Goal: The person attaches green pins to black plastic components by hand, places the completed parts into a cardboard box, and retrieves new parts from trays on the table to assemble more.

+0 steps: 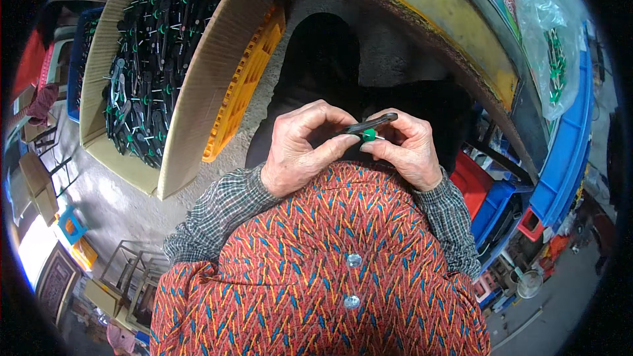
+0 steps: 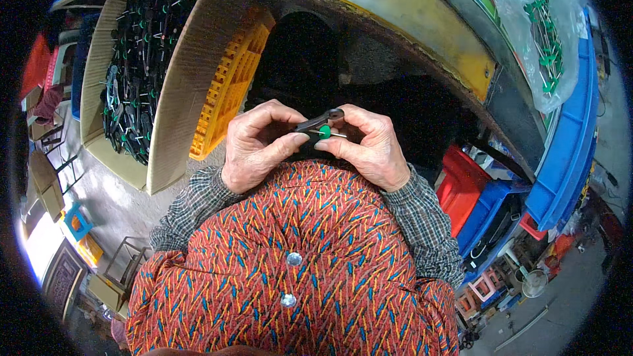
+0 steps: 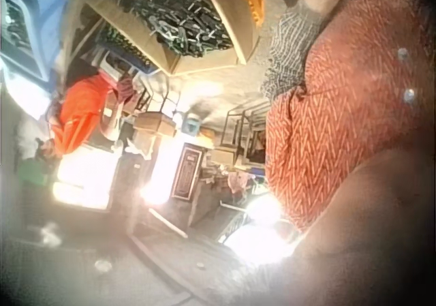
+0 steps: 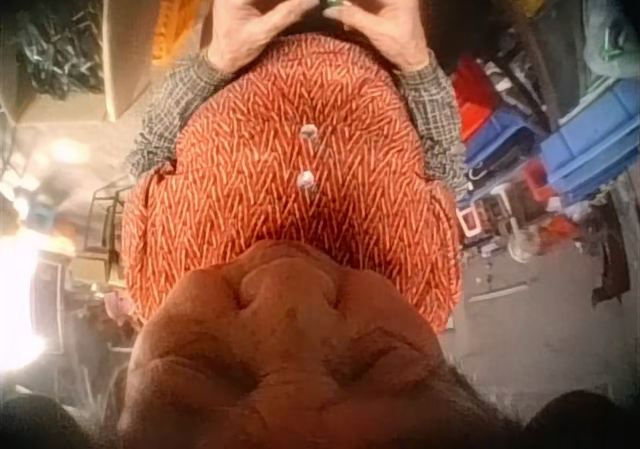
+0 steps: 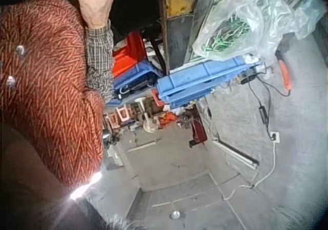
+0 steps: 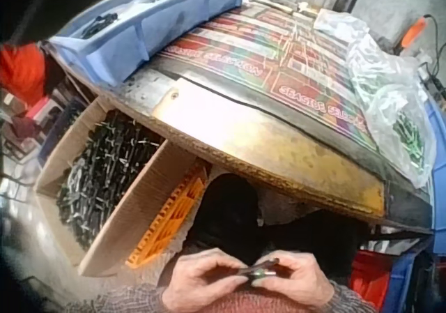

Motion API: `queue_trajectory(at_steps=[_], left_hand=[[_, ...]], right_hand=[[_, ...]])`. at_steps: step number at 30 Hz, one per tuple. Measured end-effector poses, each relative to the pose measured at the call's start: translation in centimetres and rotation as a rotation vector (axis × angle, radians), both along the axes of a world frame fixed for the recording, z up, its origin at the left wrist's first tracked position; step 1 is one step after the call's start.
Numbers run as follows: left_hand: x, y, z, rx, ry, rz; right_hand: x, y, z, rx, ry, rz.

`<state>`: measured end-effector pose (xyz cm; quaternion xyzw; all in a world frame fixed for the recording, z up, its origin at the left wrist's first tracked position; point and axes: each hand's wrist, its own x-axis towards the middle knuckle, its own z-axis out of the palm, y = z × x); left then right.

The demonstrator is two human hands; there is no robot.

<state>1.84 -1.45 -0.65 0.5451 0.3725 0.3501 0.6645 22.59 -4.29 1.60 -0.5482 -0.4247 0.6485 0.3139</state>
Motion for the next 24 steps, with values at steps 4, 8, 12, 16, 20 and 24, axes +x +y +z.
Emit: queue_trajectory(at_steps=[4,8,12,16,20,24], left_hand=[[0.3,0.1,0.0,0.061,0.07,0.015],[0.5,0.5,0.1,0.175,0.102,0.055],[0.5,0.5,-0.2,0.254,0.129,0.092],[0.8,0.4,-0.5,0.247,0.136,0.107],[0.9,0.5,-0.3,0.281,0.162,0.111],[1.2,0.6,0.3,0.254,0.204,0.102]], right_hand=[[-0.2,0.2,-0.4,0.025,0.035,-0.03],[-0.1,0.2,-0.6,0.013,-0.04,0.007],[-0.1,0.3,-1.0,0.07,-0.136,0.037],[0.4,-0.1,-1.9,0.071,-0.157,0.005],[0.6,-0.1,-1.9,-0.01,-0.112,-0.024],[0.9,-0.2,-2.4,0.044,-0.103,-0.01]])
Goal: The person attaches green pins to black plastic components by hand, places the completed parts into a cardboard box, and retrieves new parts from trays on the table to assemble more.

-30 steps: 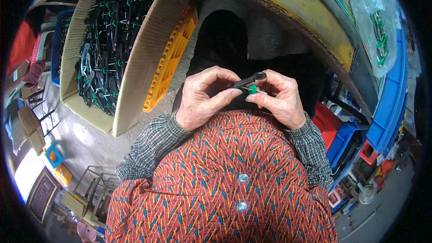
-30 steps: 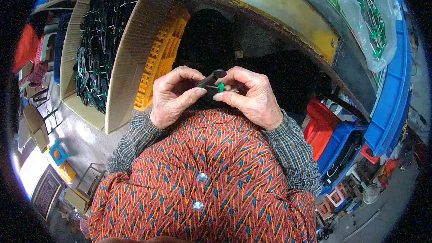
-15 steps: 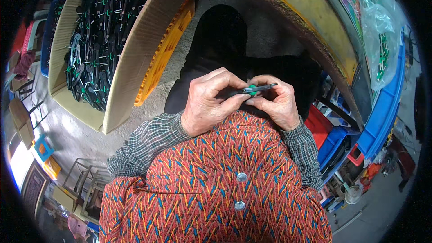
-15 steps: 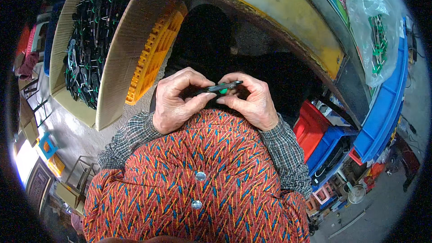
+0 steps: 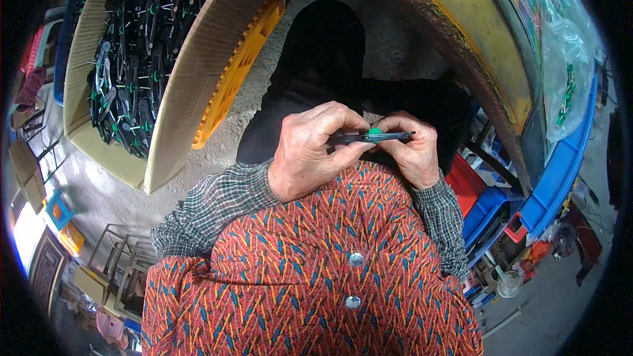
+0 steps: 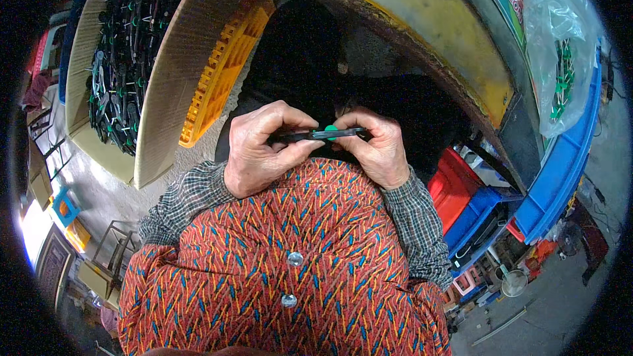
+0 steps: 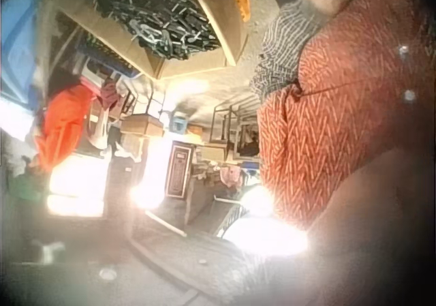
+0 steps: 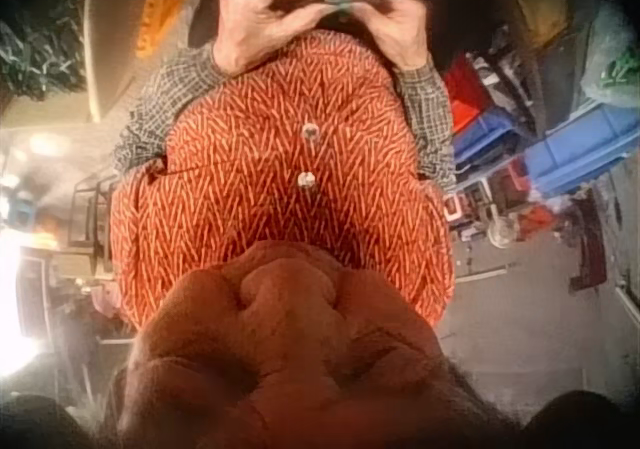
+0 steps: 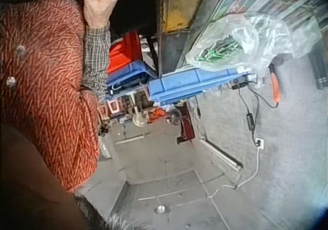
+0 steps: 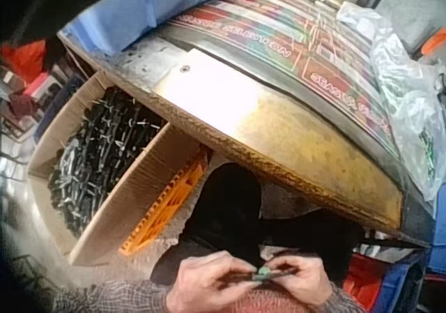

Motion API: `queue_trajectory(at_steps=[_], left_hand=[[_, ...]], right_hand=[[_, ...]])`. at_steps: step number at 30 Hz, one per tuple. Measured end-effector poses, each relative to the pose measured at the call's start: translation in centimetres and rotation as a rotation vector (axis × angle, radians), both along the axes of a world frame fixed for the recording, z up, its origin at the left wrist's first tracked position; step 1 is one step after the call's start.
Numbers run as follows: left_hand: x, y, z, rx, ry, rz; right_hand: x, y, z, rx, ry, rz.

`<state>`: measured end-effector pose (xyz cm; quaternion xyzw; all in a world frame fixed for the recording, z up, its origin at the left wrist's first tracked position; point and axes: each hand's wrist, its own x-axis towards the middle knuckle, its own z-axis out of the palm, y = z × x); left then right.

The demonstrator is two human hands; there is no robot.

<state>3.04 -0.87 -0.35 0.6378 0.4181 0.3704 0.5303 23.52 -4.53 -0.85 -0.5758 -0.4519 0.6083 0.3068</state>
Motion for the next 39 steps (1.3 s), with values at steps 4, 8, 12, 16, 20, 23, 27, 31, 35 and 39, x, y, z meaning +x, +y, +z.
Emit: queue_trajectory(at_steps=[4,8,12,16,20,23,27,31,35,39], left_hand=[[0.0,-0.1,-0.8,0.06,0.004,-0.017],[0.2,-0.1,-1.2,0.106,0.004,0.004],[0.4,-0.2,-1.4,0.124,0.005,0.008],[0.3,-0.1,-1.4,0.118,0.01,-0.005],[0.4,-0.1,-1.4,0.081,-0.006,-0.009],[0.4,-0.2,-1.3,0.072,-0.002,-0.007],[0.3,-0.1,-1.2,0.043,0.004,-0.012],[0.3,-0.2,-1.3,0.048,-0.001,-0.009],[0.4,0.0,-1.4,0.105,0.018,-0.009],[0.5,0.0,-1.4,0.109,0.017,0.001]], right_hand=[[0.3,0.2,-0.1,0.077,-0.085,0.08],[0.4,0.3,-0.4,0.088,-0.097,0.097],[0.6,0.3,-0.5,0.111,-0.102,0.139],[0.6,0.3,-0.7,0.151,-0.097,0.16],[0.6,0.3,-0.6,0.141,-0.094,0.157],[0.7,0.2,-0.8,0.149,-0.101,0.155],[0.8,0.1,-0.7,0.137,-0.108,0.163],[0.8,-0.1,-0.9,0.138,-0.1,0.166],[1.0,-0.3,-1.1,0.122,-0.068,0.147],[1.1,-0.4,-1.3,0.118,-0.042,0.145]])
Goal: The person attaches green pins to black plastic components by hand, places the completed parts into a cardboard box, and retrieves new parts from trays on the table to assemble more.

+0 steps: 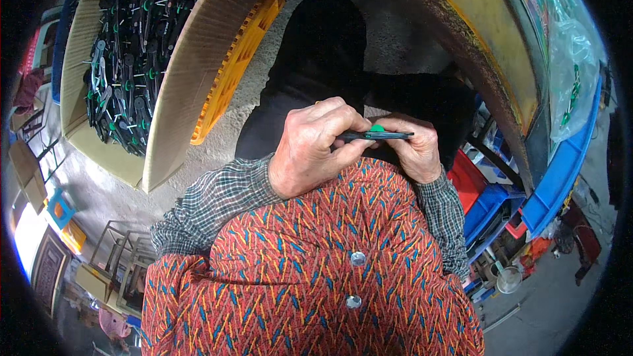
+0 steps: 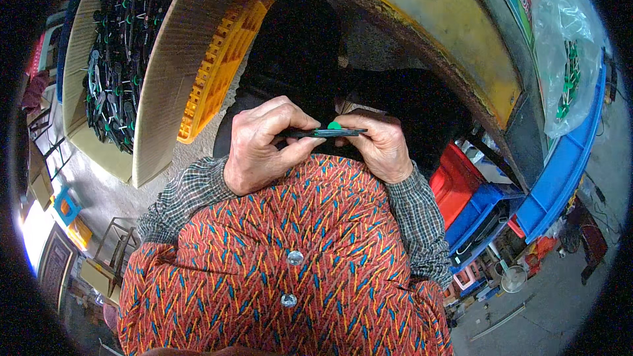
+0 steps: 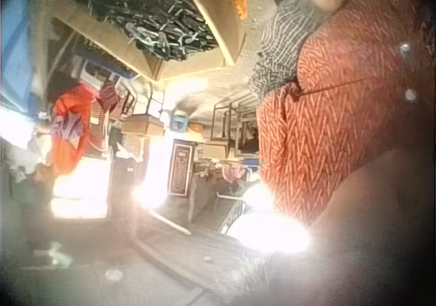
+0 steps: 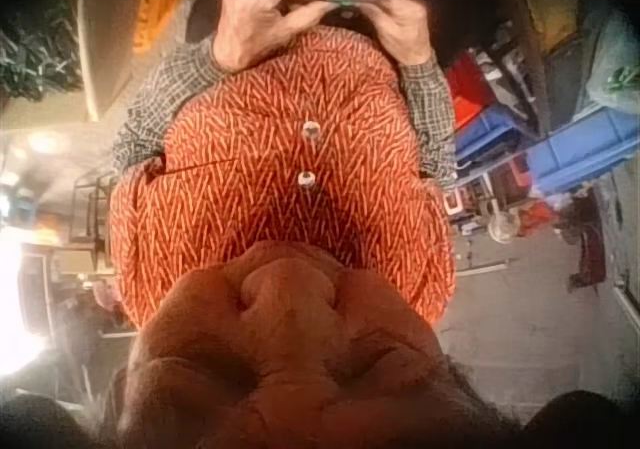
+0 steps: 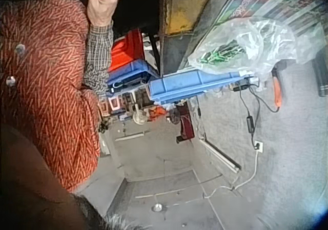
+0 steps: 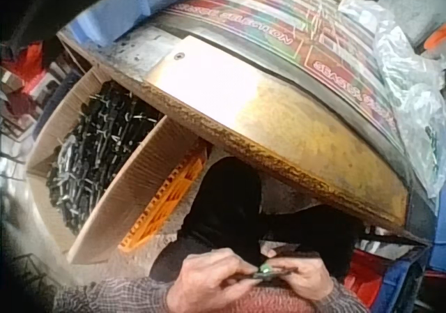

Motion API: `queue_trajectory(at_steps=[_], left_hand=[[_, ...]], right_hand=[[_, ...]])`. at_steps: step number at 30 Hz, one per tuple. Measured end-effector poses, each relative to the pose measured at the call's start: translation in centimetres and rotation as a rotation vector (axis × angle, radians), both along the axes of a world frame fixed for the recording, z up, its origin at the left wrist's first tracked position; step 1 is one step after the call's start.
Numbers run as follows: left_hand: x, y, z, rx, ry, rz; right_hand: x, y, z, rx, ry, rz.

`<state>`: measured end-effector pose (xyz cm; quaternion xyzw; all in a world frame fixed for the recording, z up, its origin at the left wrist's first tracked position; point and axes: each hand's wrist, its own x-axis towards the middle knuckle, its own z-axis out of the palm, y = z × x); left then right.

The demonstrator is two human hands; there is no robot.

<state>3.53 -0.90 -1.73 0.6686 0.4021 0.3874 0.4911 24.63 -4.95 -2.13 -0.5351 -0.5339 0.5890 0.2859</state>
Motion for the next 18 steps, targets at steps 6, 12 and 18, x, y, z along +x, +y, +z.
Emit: queue_trajectory(at_steps=[6,12,18], left_hand=[[0.22,-0.06,-0.21,0.022,-0.007,-0.001],[0.26,0.09,-0.26,0.012,-0.004,-0.003],[0.29,0.12,-0.2,-0.011,-0.006,-0.005]], right_hand=[[0.19,-0.25,-0.38,0.015,0.029,-0.008],[0.22,-0.2,-0.7,0.023,0.038,-0.007],[0.2,-0.24,-0.79,0.013,0.051,-0.009]])
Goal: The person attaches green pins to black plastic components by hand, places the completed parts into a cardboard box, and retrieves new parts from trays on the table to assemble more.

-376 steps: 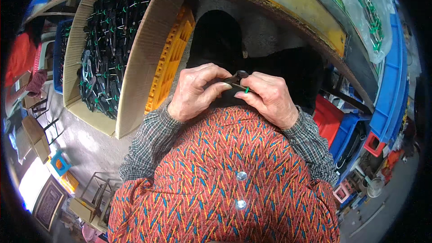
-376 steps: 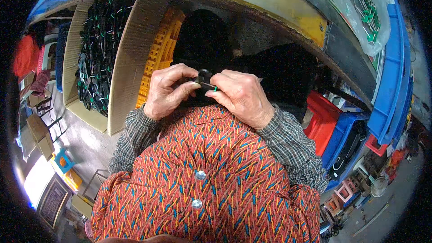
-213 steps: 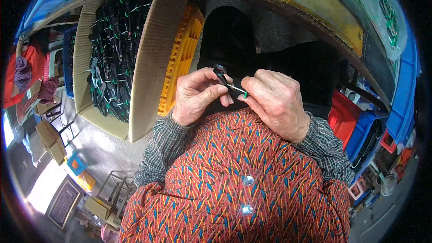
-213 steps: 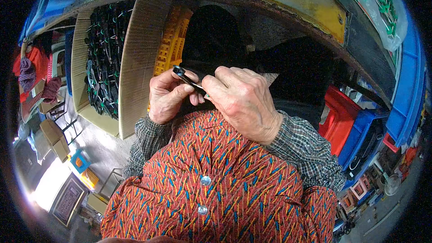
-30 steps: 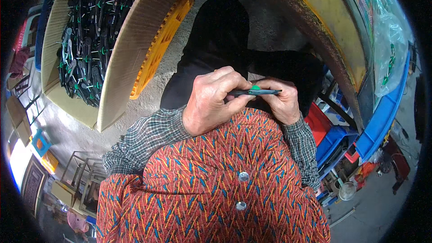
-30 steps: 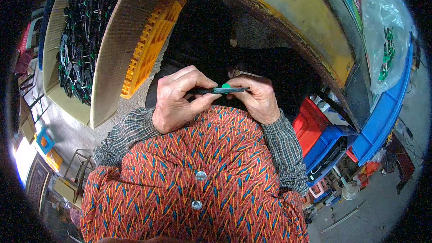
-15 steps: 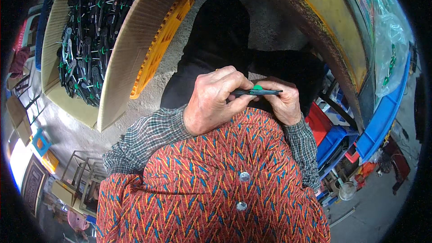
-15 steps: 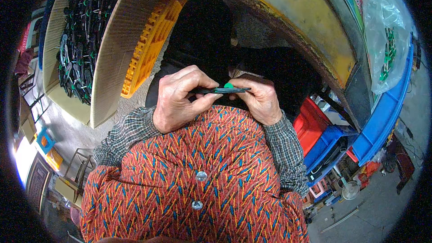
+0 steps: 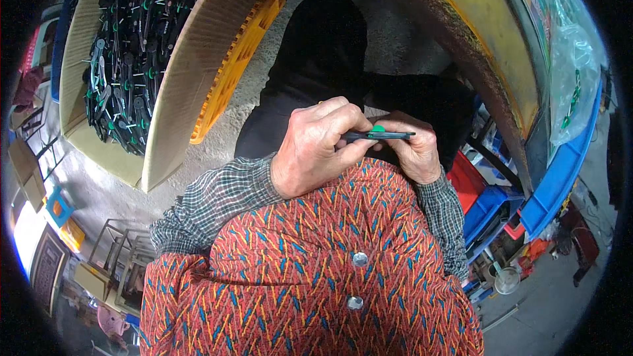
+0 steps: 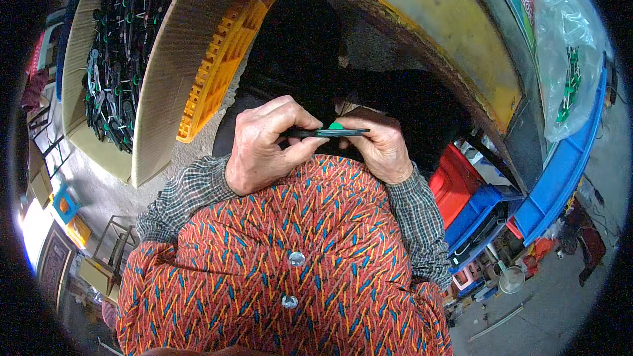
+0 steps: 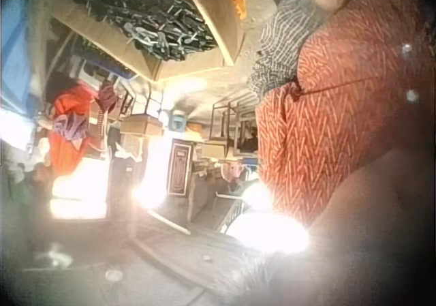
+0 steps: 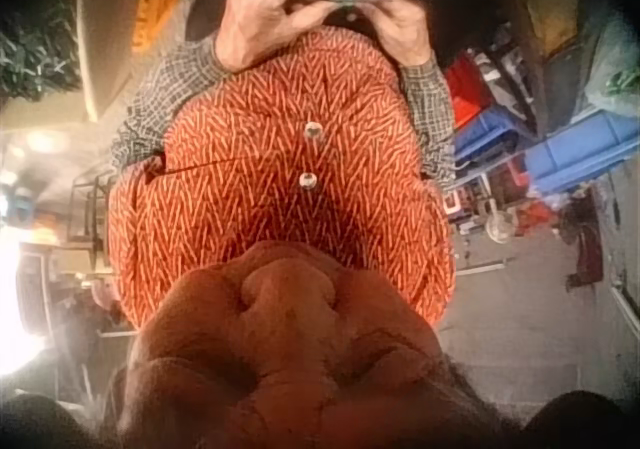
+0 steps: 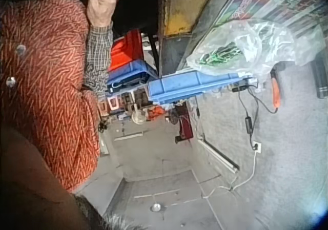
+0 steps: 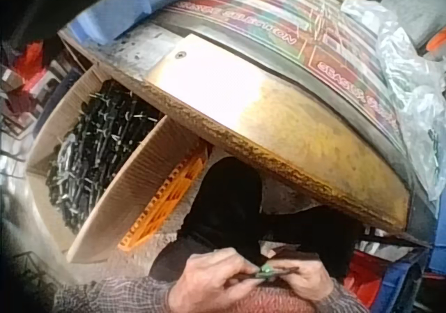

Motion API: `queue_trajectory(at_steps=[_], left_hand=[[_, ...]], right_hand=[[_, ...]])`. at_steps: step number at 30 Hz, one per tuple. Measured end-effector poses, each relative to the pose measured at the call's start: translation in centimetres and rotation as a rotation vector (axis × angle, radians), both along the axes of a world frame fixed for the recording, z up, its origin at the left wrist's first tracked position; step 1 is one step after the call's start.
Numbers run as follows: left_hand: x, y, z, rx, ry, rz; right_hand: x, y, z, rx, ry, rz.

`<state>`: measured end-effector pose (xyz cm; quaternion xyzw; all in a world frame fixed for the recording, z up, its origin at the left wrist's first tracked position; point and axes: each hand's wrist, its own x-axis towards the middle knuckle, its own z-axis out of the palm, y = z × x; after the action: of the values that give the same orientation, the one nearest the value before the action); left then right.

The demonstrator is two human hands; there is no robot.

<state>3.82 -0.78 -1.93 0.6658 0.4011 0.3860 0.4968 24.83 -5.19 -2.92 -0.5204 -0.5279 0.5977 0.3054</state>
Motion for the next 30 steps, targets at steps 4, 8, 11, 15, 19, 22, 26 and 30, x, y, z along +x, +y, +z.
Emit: queue_trajectory(at_steps=[4,8,11,15,19,22,26,30], left_hand=[[0.03,0.09,-0.26,0.013,0.006,-0.002],[0.01,0.11,-0.39,0.015,0.014,-0.003],[-0.06,0.12,-0.38,0.008,0.012,-0.004],[-0.07,0.09,-0.55,-0.004,0.0,-0.006],[-0.08,0.07,-0.58,-0.009,-0.023,0.002],[-0.17,0.06,-0.42,-0.048,-0.01,-0.009],[-0.02,-0.07,-0.46,-0.054,-0.003,0.016],[0.07,-0.14,-0.55,-0.033,-0.012,0.04]], right_hand=[[0.09,0.01,-0.14,0.001,-0.003,0.001],[0.39,-0.02,-0.36,-0.013,0.016,0.028],[0.06,0.2,-0.08,0.014,-0.028,0.018],[0.09,0.18,-0.2,0.031,-0.039,0.018],[0.35,0.08,-0.16,0.027,-0.059,0.039],[0.19,0.14,0.07,0.022,-0.07,0.032],[0.24,-0.14,0.16,0.01,-0.085,0.019],[0.08,-0.23,0.18,-0.005,-0.087,0.001]])
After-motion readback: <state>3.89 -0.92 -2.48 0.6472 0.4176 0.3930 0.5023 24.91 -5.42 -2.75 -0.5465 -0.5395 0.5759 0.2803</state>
